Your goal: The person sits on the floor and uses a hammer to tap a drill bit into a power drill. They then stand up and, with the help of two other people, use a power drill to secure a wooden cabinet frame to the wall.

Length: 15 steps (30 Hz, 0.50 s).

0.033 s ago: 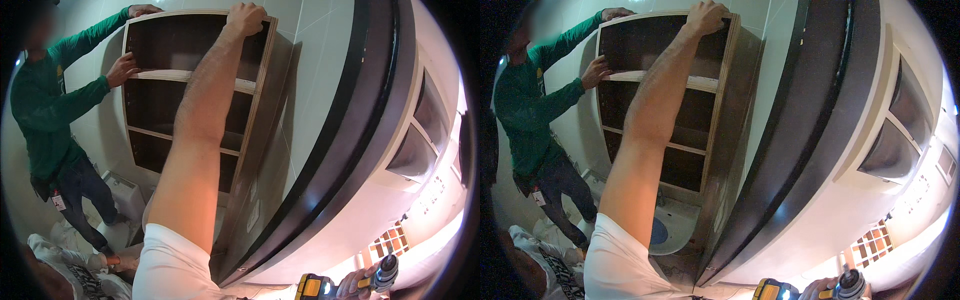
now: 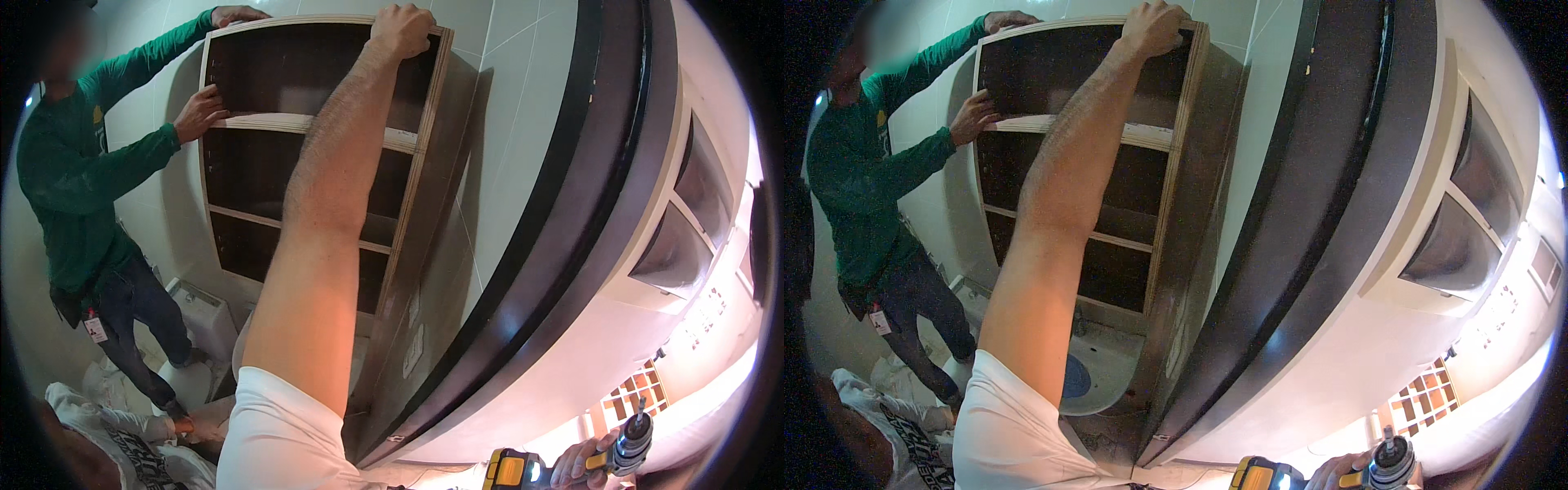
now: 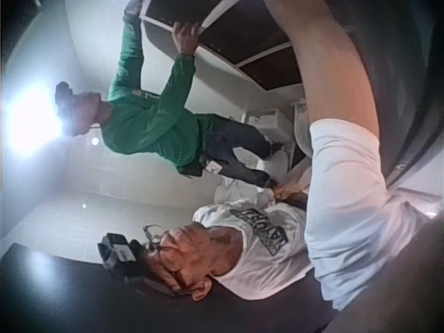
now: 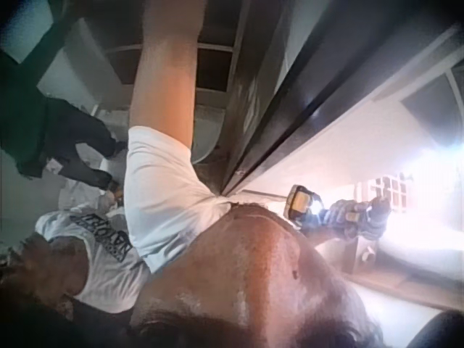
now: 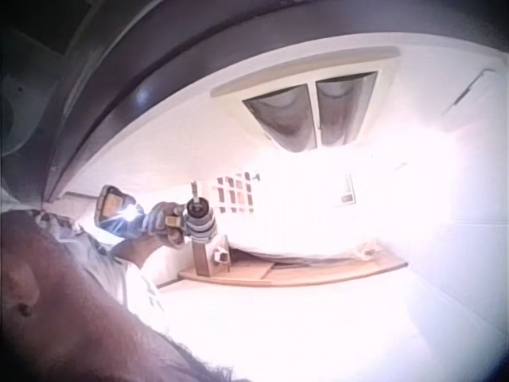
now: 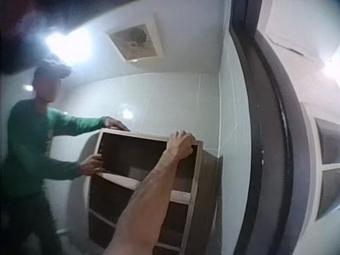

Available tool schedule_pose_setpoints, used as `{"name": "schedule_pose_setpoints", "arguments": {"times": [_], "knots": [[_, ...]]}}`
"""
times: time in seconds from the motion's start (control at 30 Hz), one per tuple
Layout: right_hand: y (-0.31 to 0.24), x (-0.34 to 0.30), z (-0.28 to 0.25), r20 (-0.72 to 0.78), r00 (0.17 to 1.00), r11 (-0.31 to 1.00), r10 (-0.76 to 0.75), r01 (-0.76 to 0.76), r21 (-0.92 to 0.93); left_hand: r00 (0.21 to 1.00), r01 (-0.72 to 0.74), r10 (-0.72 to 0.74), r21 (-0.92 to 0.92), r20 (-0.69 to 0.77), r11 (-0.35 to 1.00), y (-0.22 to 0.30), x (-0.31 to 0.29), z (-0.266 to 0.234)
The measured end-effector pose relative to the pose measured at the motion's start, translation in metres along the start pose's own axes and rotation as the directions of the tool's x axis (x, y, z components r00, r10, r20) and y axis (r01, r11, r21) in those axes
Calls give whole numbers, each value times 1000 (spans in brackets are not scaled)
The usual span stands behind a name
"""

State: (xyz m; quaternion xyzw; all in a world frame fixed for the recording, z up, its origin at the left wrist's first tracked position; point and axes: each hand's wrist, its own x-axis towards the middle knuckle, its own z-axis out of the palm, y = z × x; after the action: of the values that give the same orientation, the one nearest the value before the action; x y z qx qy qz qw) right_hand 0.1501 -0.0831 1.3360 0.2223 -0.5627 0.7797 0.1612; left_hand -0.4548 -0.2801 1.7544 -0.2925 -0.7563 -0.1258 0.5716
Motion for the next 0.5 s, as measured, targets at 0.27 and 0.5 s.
{"name": "schedule_pose_setpoints", "arguments": {"times": [0.27, 0.5], "knots": [[-26, -39, -41, -32, 997, 997, 73, -73, -3, 994, -88, 89, -13, 59, 996, 1, -16, -26], [-50, -5, -29, 150, 939, 951, 310, -302, -70, 999, -32, 30, -50, -39, 998, 4, -12, -14]]}}
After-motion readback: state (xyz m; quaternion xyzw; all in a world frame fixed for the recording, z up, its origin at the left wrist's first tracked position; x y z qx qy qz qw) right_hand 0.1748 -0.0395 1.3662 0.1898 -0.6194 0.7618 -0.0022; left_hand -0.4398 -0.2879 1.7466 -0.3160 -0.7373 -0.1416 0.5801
